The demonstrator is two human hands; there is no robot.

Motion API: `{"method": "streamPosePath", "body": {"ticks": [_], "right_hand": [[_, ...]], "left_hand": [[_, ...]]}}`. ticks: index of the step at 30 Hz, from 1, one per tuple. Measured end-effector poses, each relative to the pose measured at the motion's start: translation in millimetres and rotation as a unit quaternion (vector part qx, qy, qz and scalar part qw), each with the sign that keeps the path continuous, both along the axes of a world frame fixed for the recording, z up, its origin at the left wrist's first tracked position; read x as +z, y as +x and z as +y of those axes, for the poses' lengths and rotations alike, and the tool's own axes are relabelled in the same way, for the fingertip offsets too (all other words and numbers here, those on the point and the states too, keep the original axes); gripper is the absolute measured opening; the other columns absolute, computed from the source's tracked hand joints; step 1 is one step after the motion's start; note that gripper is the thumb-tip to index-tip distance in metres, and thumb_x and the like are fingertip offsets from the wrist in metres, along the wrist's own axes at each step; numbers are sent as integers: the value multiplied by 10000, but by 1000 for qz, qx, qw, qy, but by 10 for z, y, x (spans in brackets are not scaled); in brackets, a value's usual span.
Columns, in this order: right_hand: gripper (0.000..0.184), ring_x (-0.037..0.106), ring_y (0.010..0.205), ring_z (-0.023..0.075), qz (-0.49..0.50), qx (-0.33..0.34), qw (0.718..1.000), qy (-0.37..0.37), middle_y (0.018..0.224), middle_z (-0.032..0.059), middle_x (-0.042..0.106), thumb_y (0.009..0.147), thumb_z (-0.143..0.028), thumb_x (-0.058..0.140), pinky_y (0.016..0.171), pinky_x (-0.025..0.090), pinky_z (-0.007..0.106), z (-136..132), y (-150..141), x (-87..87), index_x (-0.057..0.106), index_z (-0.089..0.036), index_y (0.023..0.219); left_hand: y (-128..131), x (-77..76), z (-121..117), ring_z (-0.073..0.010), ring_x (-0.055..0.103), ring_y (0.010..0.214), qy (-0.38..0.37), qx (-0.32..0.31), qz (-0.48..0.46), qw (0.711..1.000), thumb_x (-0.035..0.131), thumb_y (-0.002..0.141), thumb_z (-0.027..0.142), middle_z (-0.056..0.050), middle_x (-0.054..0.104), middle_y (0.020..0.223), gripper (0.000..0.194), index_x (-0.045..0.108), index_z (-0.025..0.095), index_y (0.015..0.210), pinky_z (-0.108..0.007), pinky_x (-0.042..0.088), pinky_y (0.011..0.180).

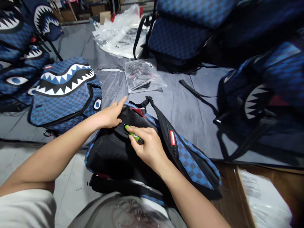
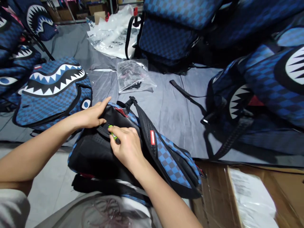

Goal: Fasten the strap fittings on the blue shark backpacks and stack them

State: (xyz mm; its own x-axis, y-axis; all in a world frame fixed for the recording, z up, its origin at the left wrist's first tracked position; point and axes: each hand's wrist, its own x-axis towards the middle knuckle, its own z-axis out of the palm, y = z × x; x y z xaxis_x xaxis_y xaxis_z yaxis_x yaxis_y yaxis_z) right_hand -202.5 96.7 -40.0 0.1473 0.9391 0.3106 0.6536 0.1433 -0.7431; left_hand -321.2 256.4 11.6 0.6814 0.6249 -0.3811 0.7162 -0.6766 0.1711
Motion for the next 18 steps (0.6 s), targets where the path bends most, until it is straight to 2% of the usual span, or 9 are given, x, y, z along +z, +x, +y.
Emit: {"method": "streamPosePath", "body": {"ticks": [5,13,18], "right_hand": [[243,725,952,200,8,1,1000,16,1099,42,772,876,-143,625,861,477,370,-40,30,-31,716,-224,1086],[217,719,871,188,14,-16,999,34,1034,26,784,887,-162,636,828,452,355,8,-62,-45,716,-214,1082],[196,712,839,189,-5,-50,998,31,995,27,786,888,-182,647,845,445,361,-7,-83,-28,724,-206,1067]], "left_hand": [[21,31,-32,-303,536,1308,-9,12,0,1000,614,865,221,-216,412,1471,989,-77,192,1572,-351,428,1023],[-1,18,-27,-296,600,1217,-10,14,-4,1000,617,867,186,-200,447,1420,980,-60,200,1575,-326,452,947],[-15,1,-22,-309,610,1201,-14,14,-22,1000,620,862,187,-209,468,1404,971,-32,197,1581,-346,458,934]]}}
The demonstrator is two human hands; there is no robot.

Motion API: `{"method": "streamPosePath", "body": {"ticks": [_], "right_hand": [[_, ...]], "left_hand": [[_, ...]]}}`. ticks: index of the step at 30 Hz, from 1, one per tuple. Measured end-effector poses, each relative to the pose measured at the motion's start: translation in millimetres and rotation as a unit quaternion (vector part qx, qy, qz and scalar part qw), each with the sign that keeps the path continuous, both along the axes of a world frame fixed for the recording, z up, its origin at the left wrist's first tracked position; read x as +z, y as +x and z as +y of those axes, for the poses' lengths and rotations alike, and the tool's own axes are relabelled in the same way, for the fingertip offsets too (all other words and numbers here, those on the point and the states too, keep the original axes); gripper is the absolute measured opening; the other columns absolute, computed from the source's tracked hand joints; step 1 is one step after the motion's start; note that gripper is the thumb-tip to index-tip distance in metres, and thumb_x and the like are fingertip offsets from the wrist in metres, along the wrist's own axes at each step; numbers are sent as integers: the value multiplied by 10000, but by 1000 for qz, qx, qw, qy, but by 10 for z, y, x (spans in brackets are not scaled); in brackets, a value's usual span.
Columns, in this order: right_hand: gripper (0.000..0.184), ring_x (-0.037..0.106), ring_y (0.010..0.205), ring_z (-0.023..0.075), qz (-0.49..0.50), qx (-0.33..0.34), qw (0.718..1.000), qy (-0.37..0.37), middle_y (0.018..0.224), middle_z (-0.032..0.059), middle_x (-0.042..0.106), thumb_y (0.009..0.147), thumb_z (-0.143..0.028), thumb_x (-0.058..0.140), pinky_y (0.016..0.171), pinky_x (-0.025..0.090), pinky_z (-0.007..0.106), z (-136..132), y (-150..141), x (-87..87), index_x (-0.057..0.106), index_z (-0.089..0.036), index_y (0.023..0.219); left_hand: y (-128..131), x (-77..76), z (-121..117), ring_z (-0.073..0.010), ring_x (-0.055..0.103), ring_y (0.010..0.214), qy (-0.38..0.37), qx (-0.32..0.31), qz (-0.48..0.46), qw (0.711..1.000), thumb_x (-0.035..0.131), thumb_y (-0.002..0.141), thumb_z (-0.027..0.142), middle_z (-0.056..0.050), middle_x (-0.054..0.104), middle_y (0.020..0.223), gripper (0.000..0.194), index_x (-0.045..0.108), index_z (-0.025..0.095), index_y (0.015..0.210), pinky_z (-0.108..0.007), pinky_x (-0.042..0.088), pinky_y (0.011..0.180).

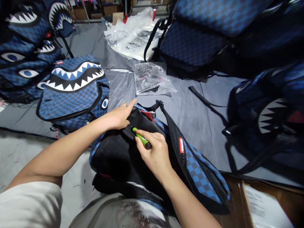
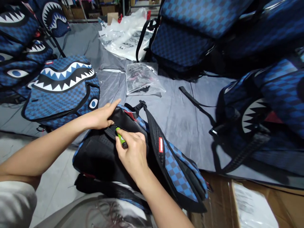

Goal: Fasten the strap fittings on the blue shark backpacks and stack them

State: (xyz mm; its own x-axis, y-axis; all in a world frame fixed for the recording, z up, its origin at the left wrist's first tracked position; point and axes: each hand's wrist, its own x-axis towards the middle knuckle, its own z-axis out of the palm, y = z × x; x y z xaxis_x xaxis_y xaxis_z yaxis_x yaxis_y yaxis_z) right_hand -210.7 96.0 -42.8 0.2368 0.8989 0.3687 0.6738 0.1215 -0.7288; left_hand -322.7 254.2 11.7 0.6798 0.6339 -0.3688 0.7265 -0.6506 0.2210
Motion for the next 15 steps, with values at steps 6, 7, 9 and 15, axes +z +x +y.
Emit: {"method": "streamPosePath", "body": {"ticks": [6,7,9,15], "right_hand": [[201,715,853,190,6,3,1000,-6,998,31,786,885,-176,638,839,457,356,18,-9,13,725,-207,1064],[205,716,862,192,6,2,1000,-4,1008,34,785,885,-174,633,846,459,358,24,-9,15,725,-209,1065],[214,718,859,187,21,17,1000,-5,1013,29,786,881,-168,633,847,469,351,35,-3,17,726,-219,1066],[226,720,877,196,9,9,1000,-17,1035,27,784,886,-170,623,840,477,367,17,32,26,727,-232,1077]], "left_hand": [[-10,-4,-8,-282,609,1205,5,-1,-11,1000,623,855,189,-180,492,1372,968,-20,206,1579,-323,453,943],[-13,-4,-8,-279,610,1202,6,-2,-9,1000,621,858,192,-177,493,1367,965,-21,206,1579,-322,454,943],[-19,-7,-4,-280,609,1201,6,-3,-8,1000,619,860,189,-179,495,1365,961,-18,203,1580,-329,455,952],[-25,-17,11,-311,573,1254,-3,-1,-18,1000,626,873,196,-183,480,1375,964,-23,216,1585,-358,448,999]]}}
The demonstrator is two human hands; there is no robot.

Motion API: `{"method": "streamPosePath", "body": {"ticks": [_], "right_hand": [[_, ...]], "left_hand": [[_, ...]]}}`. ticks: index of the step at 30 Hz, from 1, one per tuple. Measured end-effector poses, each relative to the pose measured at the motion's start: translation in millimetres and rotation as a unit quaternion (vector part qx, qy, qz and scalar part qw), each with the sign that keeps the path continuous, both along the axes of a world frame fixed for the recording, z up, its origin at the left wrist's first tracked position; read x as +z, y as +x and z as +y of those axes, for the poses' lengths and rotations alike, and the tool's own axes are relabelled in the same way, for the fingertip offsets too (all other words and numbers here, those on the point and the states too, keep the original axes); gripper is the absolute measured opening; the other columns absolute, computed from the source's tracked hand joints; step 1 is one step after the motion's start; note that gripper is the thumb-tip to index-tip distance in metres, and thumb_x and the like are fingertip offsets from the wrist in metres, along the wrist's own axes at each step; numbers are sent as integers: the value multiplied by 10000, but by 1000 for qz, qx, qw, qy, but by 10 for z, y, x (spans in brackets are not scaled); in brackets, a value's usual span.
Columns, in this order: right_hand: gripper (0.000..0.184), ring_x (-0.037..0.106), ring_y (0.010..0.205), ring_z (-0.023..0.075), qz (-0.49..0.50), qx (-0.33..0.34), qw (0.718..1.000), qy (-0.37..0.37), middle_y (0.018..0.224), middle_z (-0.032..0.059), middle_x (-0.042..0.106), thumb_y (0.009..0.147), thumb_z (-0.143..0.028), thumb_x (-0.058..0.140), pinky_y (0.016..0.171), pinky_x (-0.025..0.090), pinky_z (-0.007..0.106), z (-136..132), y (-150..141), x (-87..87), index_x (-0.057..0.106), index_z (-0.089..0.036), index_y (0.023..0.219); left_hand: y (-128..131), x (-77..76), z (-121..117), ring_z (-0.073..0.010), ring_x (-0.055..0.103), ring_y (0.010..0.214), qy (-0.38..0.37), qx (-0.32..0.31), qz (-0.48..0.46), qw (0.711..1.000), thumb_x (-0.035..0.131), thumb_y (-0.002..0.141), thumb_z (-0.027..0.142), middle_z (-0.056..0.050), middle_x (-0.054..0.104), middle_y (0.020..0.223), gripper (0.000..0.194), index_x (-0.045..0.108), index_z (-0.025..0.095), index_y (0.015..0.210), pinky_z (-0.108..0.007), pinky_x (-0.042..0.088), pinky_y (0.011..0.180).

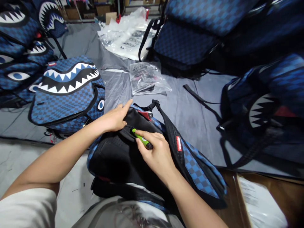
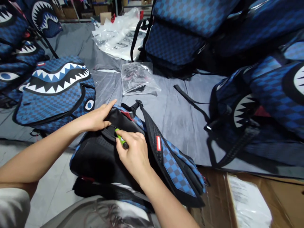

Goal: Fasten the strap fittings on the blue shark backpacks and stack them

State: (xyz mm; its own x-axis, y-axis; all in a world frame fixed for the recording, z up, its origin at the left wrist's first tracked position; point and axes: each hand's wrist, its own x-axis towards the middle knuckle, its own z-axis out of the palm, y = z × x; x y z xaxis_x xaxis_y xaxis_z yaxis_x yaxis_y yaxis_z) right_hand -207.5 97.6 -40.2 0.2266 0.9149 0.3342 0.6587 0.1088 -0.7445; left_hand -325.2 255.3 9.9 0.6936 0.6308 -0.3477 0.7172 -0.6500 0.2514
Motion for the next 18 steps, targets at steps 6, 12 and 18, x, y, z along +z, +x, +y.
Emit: {"method": "streamPosePath", "body": {"ticks": [6,12,18], "right_hand": [[226,720,853,175,18,30,999,0,1010,10,788,869,-157,646,821,488,341,15,-23,16,727,-234,1065],[230,719,896,197,-7,1,1000,4,1047,38,781,890,-184,617,863,481,373,-13,-18,11,725,-229,1087],[229,721,915,198,34,7,999,-15,1041,45,781,883,-189,619,871,502,369,27,-32,-4,734,-235,1075]], "left_hand": [[-3,5,-7,-318,578,1248,-4,9,-2,1000,620,870,187,-187,476,1385,964,-25,220,1587,-370,455,997],[2,-2,-14,-324,556,1282,-8,18,-1,1000,613,873,182,-194,447,1432,964,-31,251,1587,-369,458,990],[-7,-15,-13,-301,572,1262,-3,11,-13,1000,611,866,188,-181,480,1394,946,0,233,1587,-343,459,969]]}}
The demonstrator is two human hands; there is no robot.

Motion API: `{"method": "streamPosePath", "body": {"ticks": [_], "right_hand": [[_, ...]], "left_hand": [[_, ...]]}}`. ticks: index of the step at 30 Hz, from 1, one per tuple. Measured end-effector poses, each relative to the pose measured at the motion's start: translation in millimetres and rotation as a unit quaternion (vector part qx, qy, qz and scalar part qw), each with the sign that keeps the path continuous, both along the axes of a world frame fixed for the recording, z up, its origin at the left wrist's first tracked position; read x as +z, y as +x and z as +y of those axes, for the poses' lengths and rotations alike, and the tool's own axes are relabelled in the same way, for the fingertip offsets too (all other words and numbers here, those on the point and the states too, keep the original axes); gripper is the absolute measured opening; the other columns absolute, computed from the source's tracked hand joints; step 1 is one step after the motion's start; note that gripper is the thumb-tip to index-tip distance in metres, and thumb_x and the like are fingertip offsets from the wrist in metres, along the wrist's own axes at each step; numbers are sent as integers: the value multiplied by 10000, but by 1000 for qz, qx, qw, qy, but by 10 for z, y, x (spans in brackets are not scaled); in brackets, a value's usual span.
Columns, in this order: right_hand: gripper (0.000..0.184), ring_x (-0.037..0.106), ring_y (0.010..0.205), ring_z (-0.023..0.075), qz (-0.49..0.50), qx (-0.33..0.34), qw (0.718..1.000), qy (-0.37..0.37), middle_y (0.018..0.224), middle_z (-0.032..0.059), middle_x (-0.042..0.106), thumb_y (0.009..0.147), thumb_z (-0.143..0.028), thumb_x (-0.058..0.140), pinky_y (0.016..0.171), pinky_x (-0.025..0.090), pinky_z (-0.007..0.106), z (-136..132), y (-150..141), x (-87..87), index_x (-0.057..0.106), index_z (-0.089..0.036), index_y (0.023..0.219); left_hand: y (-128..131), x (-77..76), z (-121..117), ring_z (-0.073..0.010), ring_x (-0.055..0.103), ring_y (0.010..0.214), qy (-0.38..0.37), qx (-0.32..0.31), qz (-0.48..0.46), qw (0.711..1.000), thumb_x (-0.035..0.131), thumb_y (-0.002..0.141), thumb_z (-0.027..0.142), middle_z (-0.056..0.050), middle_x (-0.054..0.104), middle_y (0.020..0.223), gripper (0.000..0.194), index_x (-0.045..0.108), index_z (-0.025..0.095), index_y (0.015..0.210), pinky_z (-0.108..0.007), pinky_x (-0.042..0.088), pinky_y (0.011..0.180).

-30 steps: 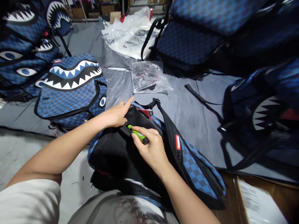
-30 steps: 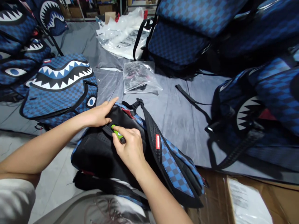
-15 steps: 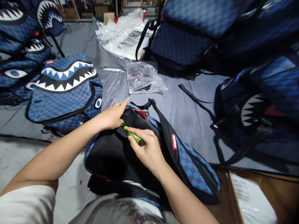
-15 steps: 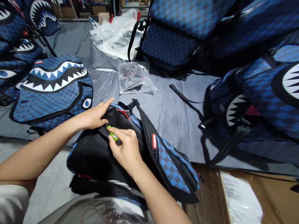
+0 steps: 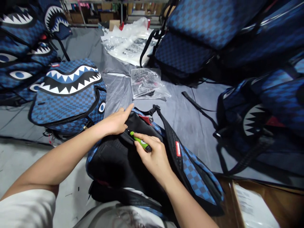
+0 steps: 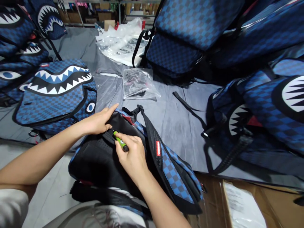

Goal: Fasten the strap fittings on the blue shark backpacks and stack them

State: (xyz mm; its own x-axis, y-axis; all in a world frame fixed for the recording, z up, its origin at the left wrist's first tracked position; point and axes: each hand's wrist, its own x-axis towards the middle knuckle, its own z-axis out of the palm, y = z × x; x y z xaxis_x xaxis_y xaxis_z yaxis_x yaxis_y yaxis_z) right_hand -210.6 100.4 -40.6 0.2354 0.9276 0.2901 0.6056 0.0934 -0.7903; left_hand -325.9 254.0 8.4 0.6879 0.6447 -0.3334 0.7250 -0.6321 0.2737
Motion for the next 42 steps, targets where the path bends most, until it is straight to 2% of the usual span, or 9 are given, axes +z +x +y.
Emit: {"method": "streamPosePath", "body": {"ticks": [5,9,12,15,18,22,26,37,42], "right_hand": [[239,718,895,186,27,33,999,-3,1032,42,784,874,-189,630,871,503,354,40,-7,-1,741,-236,1079],[251,716,916,169,50,-4,999,-1,1012,16,791,832,-158,668,886,496,308,16,-60,70,759,-245,1049],[253,728,827,137,43,35,998,-32,947,-19,798,818,-181,698,859,497,245,45,-57,76,769,-271,1044],[268,737,887,152,-8,14,998,-61,985,-13,796,834,-216,686,916,479,249,67,-11,55,761,-278,1084],[277,737,863,148,-36,1,997,-67,941,-18,797,834,-236,689,917,478,238,35,-6,57,758,-285,1098],[266,726,747,148,-47,3,995,-91,860,-21,793,837,-273,680,811,508,230,-1,-27,83,763,-297,1089],[286,731,825,163,-40,-18,996,-77,907,-15,795,832,-267,691,904,489,258,19,-46,89,762,-300,1107],[283,693,658,123,-24,19,997,-73,754,-43,766,803,-250,701,707,504,190,20,-3,183,772,-328,1065],[269,710,713,131,-43,-11,995,-89,821,-33,783,819,-266,698,758,507,201,26,-13,203,771,-317,1073]], "left_hand": [[-6,-25,27,-317,596,1232,3,-1,-15,1000,599,855,179,-200,490,1386,947,4,229,1590,-365,470,956],[-102,-112,5,-312,567,1279,-18,-18,-62,998,509,857,176,-205,486,1415,890,8,191,1592,-398,451,1028],[-178,-387,136,-307,557,1295,-8,-14,-92,996,473,831,218,-192,440,1475,889,16,173,1591,-409,445,1063],[-191,-706,335,-307,569,1278,14,-35,-137,990,458,824,267,-167,502,1414,888,21,190,1593,-409,458,1057],[-217,-854,412,-310,570,1276,32,-36,-149,988,456,810,289,-161,509,1406,894,38,198,1595,-400,472,1041],[-245,-852,395,-311,590,1251,36,-33,-157,986,455,810,316,-153,529,1388,889,58,201,1596,-389,490,1014],[-233,-858,408,-302,611,1221,36,-32,-163,986,457,797,301,-156,545,1361,892,76,188,1596,-384,484,1021],[-255,-872,397,-318,595,1241,38,-34,-160,986,437,809,320,-168,514,1389,888,46,190,1596,-405,471,1038],[-239,-898,424,-318,599,1240,37,-36,-163,985,441,800,330,-166,522,1389,891,64,186,1595,-405,471,1044]]}}
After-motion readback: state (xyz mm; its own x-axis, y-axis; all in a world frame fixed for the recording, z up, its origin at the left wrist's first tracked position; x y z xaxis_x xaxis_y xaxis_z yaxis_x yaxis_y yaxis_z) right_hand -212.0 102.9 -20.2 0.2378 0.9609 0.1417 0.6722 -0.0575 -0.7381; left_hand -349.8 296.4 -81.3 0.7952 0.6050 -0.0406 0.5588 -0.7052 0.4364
